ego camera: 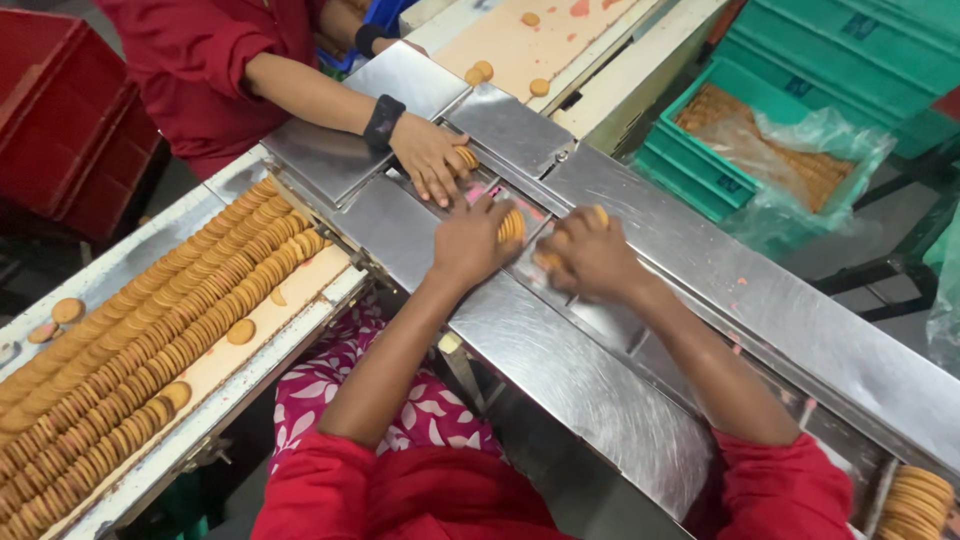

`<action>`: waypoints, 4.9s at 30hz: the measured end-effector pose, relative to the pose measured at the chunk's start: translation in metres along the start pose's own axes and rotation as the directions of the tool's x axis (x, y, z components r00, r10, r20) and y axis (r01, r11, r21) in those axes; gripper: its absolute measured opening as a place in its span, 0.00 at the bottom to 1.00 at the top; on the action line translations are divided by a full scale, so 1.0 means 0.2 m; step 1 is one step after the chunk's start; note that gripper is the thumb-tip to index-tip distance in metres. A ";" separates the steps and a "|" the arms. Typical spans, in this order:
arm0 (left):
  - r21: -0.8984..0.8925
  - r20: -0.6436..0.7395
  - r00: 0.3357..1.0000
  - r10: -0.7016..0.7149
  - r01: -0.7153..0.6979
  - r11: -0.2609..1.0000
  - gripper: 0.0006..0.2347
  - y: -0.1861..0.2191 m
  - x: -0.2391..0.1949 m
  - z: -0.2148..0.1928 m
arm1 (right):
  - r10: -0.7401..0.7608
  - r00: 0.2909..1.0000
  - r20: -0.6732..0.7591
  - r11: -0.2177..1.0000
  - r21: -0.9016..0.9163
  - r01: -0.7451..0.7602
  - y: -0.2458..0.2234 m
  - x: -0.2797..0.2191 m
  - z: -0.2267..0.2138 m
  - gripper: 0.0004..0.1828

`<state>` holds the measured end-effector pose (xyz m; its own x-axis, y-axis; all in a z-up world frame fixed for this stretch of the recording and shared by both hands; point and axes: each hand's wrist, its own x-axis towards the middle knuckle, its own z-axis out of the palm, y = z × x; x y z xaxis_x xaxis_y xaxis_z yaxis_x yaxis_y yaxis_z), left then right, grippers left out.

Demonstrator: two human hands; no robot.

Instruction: The person stacks round cookies from a conveyor belt into vertical columns and places them into a metal tray. The person repeats this process continuously as cookies move along the belt.

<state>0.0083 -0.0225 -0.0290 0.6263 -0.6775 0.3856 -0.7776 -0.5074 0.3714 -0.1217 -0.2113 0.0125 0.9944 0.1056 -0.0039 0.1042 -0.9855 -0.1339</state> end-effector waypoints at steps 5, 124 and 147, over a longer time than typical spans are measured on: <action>0.149 0.181 0.943 -0.278 0.254 0.956 0.23 0.09 0.18 0.26 | -0.095 0.995 0.026 0.994 0.055 0.093 -0.05 -0.19 0.06 0.25; -0.331 -0.363 0.910 0.200 -0.327 0.885 0.16 -0.05 -0.77 -0.33 | 0.405 0.908 0.104 0.914 -0.042 -0.403 -0.04 -0.28 -0.22 0.37; 0.296 -0.310 0.824 -0.475 0.558 0.775 0.25 -1.96 -1.64 -0.70 | -0.527 0.844 -0.096 0.718 -0.582 0.382 -1.46 2.02 1.21 0.19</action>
<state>0.1163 0.4733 -0.1825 0.9023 -0.1522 0.4034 -0.2699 -0.9290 0.2533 0.2457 0.1509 -0.1907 0.7865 0.5959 0.1623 0.4651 -0.7444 0.4792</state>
